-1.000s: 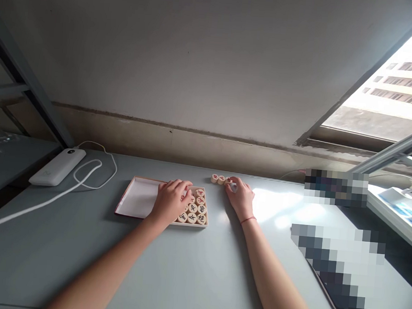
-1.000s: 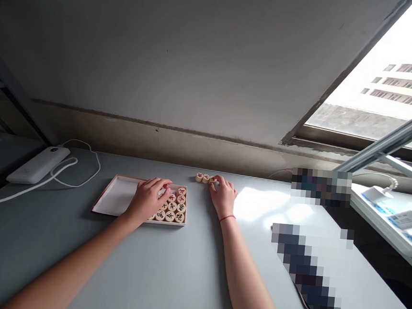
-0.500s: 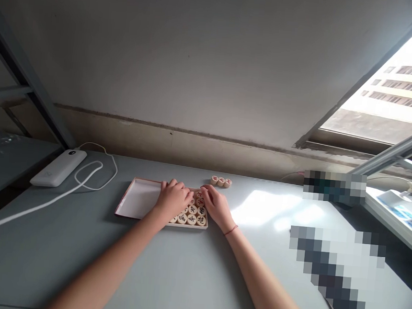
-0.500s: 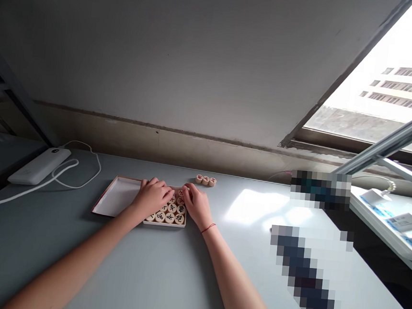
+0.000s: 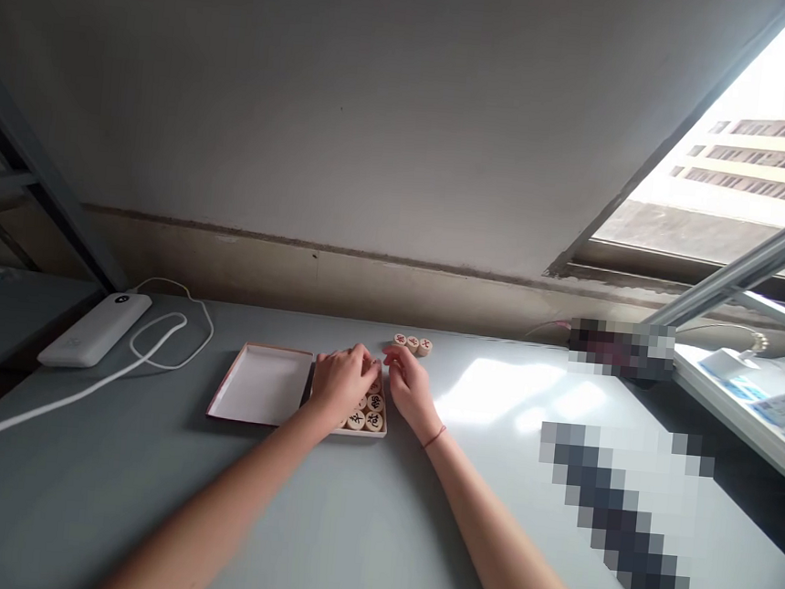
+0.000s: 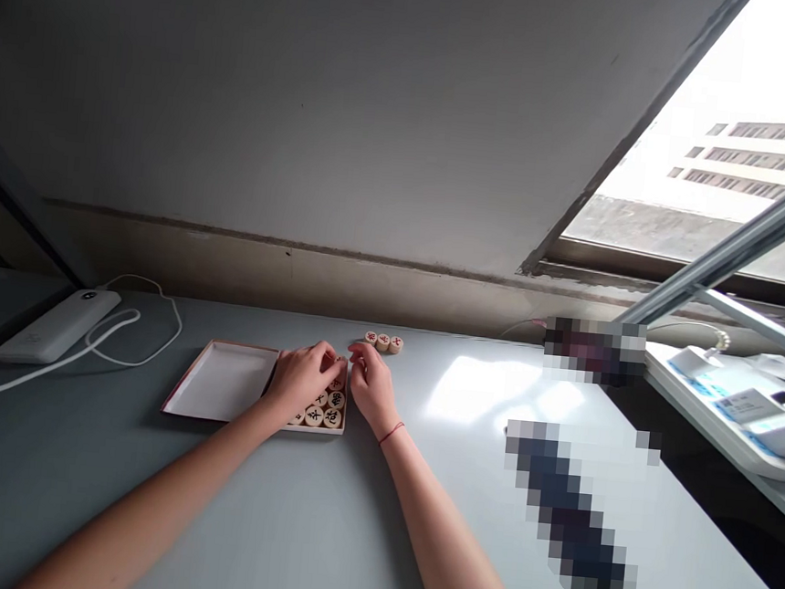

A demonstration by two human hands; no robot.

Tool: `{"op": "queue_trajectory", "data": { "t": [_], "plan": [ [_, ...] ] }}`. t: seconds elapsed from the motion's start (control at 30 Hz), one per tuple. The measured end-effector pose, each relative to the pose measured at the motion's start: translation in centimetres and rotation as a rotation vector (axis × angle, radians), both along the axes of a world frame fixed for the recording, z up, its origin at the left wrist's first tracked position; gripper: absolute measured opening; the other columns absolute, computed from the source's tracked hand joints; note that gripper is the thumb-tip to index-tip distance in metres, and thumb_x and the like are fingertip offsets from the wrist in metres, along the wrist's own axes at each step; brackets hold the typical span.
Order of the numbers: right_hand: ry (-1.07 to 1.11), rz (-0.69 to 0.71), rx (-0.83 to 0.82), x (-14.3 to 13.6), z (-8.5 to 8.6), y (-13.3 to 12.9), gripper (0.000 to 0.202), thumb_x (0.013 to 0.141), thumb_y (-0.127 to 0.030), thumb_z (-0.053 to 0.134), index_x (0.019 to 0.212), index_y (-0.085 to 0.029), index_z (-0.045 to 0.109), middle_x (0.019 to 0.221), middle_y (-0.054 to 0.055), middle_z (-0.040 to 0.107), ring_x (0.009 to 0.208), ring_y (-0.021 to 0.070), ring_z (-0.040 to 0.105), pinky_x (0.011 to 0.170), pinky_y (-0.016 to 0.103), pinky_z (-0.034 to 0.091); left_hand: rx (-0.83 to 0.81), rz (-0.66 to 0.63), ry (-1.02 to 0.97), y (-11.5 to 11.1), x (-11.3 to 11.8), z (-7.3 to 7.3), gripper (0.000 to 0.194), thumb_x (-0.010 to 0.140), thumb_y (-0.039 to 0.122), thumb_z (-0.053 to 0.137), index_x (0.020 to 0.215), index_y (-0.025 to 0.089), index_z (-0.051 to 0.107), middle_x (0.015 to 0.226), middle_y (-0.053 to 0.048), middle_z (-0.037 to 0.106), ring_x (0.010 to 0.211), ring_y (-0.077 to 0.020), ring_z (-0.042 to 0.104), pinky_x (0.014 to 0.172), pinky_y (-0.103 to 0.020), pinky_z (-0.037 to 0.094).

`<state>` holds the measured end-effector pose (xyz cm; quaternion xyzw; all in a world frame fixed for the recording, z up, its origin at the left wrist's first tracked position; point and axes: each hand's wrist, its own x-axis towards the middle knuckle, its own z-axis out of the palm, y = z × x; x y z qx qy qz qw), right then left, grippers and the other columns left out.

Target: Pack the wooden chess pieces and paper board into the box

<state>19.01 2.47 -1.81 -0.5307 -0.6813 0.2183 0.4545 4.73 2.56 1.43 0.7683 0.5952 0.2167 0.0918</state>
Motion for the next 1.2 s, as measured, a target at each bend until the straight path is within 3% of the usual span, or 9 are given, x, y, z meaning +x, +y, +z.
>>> {"op": "queue_trajectory", "data": {
  "t": [0.17,0.37,0.47,0.57,0.7,0.83,0.93,1.1,1.2],
  "plan": [
    [-0.101,0.133,0.228,-0.7,0.7,-0.8,0.028,0.082,-0.020,0.051,0.110,-0.022,0.054,0.104,0.007,0.064,0.087,0.0185,0.059,0.076,0.031,0.049,-0.094,-0.003,-0.438,0.1,-1.1,0.2,0.016,0.089,0.038,0.055,0.089,0.023,0.059,0.083,0.000,0.072,0.075,-0.0187,0.068,0.068,-0.029,0.048],
    [-0.117,0.003,0.277,0.2,1.5,-0.2,0.018,0.088,-0.030,0.050,0.103,-0.023,0.059,0.099,0.008,0.067,0.084,0.0188,0.062,0.076,0.032,0.051,-0.170,-0.005,-0.787,-0.2,-2.2,0.1,0.023,0.085,0.043,0.059,0.085,0.020,0.057,0.089,-0.004,0.070,0.079,-0.0175,0.068,0.066,-0.026,0.053],
    [-0.083,-0.294,0.274,3.5,1.2,1.1,0.019,0.086,-0.034,0.051,0.095,-0.021,0.061,0.097,0.008,0.067,0.081,0.0191,0.061,0.074,0.033,0.050,-0.104,-0.004,-0.841,-0.1,-2.8,0.0,0.016,0.084,0.035,0.060,0.092,0.020,0.058,0.091,-0.004,0.069,0.082,-0.0163,0.067,0.071,-0.027,0.054],
    [-0.145,-0.517,0.140,6.9,-0.1,2.2,0.022,0.083,-0.039,0.051,0.088,-0.020,0.061,0.091,0.008,0.068,0.080,0.0211,0.060,0.075,0.035,0.046,-0.063,-0.035,-0.852,0.1,-3.4,-0.3,0.014,0.084,0.025,0.058,0.097,0.022,0.062,0.096,-0.003,0.069,0.086,-0.0154,0.066,0.077,-0.028,0.055],
    [-0.215,-0.564,-0.040,8.7,-2.1,2.9,0.023,0.080,-0.039,0.051,0.083,-0.020,0.062,0.085,0.007,0.069,0.075,0.0213,0.058,0.073,0.035,0.043,-0.049,-0.022,-0.836,0.0,-3.9,-0.9,0.025,0.080,0.018,0.059,0.105,0.022,0.063,0.100,-0.004,0.068,0.082,-0.0140,0.066,0.074,-0.028,0.056],
    [-0.228,-0.551,-0.011,7.4,-1.7,2.6,0.022,0.081,-0.038,0.049,0.077,-0.020,0.062,0.086,0.008,0.069,0.079,0.0223,0.057,0.078,0.038,0.043,0.025,-0.035,-0.710,-0.5,-3.7,-1.1,0.024,0.082,0.021,0.061,0.106,0.020,0.061,0.097,-0.004,0.067,0.075,-0.0131,0.064,0.073,-0.028,0.055],
    [-0.121,-0.427,0.065,4.6,0.1,1.4,0.027,0.085,-0.040,0.047,0.084,-0.019,0.063,0.090,0.010,0.068,0.079,0.0207,0.058,0.073,0.034,0.047,0.145,-0.084,-0.517,-1.1,-3.4,-1.0,0.020,0.083,0.023,0.063,0.103,0.021,0.060,0.096,-0.003,0.066,0.075,-0.0143,0.062,0.074,-0.029,0.053],
    [0.072,0.140,-0.047,-1.0,2.5,-1.5,0.028,0.082,-0.043,0.060,0.098,-0.020,0.063,0.084,0.005,0.069,0.071,0.0162,0.062,0.059,0.026,0.049,0.219,-0.140,-0.285,-2.0,-2.8,-0.9,0.017,0.083,0.018,0.062,0.100,0.022,0.058,0.092,-0.003,0.067,0.083,-0.0185,0.064,0.075,-0.030,0.050],
    [0.085,0.232,-0.101,-2.2,2.8,-2.0,0.023,0.083,-0.040,0.060,0.093,-0.020,0.066,0.080,0.004,0.069,0.069,0.0158,0.062,0.062,0.027,0.052,0.228,-0.143,-0.244,-2.2,-2.7,-1.0,0.018,0.084,0.015,0.060,0.100,0.022,0.057,0.093,-0.003,0.066,0.083,-0.0187,0.063,0.073,-0.029,0.050]
  ]
}}
